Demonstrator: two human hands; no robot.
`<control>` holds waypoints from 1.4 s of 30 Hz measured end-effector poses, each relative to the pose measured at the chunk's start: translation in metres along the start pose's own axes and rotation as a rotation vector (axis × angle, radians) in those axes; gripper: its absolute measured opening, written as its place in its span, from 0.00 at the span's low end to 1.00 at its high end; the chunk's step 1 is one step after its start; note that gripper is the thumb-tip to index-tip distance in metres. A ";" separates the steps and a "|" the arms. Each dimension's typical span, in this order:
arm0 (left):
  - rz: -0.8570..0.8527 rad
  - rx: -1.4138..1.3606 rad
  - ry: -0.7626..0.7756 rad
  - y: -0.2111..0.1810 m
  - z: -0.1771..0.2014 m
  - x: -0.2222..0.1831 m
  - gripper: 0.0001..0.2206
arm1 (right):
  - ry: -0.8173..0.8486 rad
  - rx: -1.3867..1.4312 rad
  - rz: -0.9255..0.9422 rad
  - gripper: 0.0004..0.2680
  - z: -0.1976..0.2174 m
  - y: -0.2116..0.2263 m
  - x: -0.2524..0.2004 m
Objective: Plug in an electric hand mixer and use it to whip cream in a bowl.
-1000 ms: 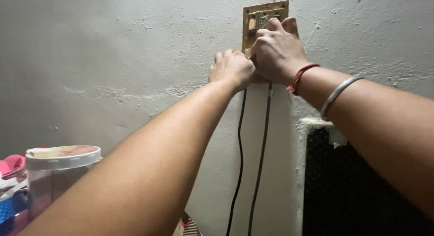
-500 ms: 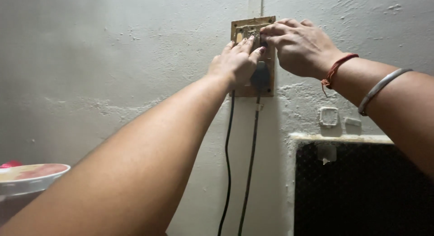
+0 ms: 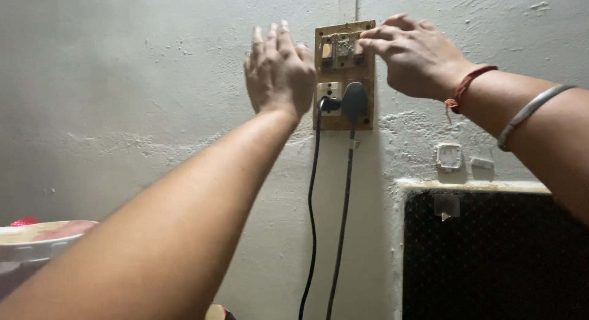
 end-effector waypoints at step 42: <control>-0.045 -0.048 0.424 -0.013 -0.026 -0.003 0.38 | -0.151 -0.223 0.138 0.16 0.033 0.016 -0.039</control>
Point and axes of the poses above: each hand's wrist, its own x-axis towards the middle knuckle, its own z-axis out of the back of the hand, y = z × x, the point moved 2 cm from there along x, towards the middle knuckle, and after that the axes turned 6 degrees about x, right-handed, at the moved point
